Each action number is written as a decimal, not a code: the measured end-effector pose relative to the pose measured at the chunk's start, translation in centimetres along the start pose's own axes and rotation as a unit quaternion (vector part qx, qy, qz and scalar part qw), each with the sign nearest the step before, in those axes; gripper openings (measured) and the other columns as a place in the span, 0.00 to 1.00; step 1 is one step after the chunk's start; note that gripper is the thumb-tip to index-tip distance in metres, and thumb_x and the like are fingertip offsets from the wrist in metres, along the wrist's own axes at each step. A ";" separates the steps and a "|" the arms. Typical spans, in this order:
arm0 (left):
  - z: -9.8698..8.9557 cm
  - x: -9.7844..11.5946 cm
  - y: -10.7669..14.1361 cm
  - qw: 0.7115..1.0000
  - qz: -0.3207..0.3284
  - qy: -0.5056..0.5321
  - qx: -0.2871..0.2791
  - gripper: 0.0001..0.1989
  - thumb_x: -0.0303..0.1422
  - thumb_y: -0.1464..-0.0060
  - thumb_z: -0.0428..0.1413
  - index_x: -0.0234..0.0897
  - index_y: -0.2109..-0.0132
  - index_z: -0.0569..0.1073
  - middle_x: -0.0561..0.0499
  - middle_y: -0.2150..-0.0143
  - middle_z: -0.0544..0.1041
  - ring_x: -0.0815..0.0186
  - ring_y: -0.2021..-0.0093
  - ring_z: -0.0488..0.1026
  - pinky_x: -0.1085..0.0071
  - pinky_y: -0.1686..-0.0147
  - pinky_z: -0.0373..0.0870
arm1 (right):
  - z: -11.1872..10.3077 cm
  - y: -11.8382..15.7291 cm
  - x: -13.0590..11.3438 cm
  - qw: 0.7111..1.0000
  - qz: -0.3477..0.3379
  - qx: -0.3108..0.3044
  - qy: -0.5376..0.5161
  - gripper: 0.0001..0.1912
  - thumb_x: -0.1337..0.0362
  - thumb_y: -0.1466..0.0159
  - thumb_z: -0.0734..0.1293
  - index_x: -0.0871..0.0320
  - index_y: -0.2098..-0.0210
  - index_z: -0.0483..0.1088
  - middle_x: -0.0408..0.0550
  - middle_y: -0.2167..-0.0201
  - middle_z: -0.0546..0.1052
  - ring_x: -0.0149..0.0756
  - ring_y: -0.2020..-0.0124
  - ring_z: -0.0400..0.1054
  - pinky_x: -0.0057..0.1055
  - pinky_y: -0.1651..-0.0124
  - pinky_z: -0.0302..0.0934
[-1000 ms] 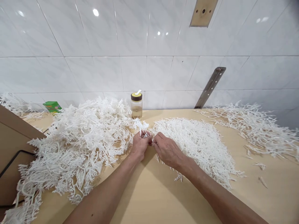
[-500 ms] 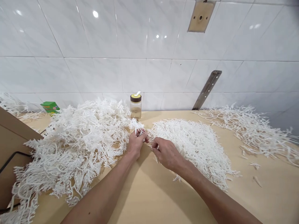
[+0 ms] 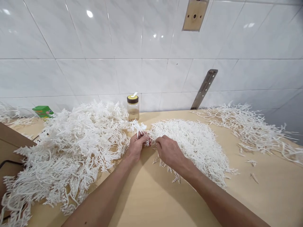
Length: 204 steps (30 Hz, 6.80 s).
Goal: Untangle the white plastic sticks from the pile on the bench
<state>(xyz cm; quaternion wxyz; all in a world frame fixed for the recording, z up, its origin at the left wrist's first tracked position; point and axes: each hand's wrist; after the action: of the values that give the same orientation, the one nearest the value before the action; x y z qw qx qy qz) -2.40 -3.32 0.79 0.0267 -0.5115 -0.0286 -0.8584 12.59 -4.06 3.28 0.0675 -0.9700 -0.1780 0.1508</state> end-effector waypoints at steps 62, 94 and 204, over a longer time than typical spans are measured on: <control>-0.4 0.2 -0.1 0.998 -0.043 -0.041 -0.033 0.16 0.41 0.57 0.66 0.35 0.74 0.70 0.55 0.80 0.70 0.73 0.80 0.64 0.74 0.76 0.60 | -0.6 -1.0 1.4 0.876 0.082 -0.102 -0.464 0.13 0.54 0.40 0.67 0.59 0.68 0.72 0.39 0.80 0.67 0.24 0.87 0.58 0.24 0.84 0.52; 0.0 0.7 0.3 0.990 -0.052 -0.114 -0.062 0.20 0.44 0.61 0.69 0.34 0.77 0.71 0.52 0.79 0.71 0.71 0.78 0.65 0.72 0.74 0.60 | -1.6 -1.7 2.1 0.781 0.125 -0.087 -0.605 0.22 0.49 0.50 0.75 0.59 0.71 0.66 0.39 0.79 0.66 0.21 0.83 0.50 0.22 0.85 0.46; 1.7 1.0 1.2 0.972 -0.052 -0.213 0.083 0.21 0.43 0.62 0.67 0.37 0.80 0.65 0.59 0.84 0.57 0.74 0.81 0.50 0.72 0.79 0.46 | 0.0 -1.1 1.3 0.961 -0.140 0.201 -0.131 0.08 0.71 0.35 0.58 0.57 0.63 0.67 0.48 0.68 0.76 0.35 0.70 0.70 0.31 0.67 0.62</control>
<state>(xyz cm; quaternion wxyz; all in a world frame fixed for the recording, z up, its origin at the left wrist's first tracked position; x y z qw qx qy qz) -1.29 -4.37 2.50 0.0174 -0.6761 -0.1317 -0.7247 13.35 -2.59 3.11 0.2577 -0.8735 -0.2856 0.2983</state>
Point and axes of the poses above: each hand's wrist, its own y-axis away from the middle knuckle, its own z-axis out of the palm, x = y × z
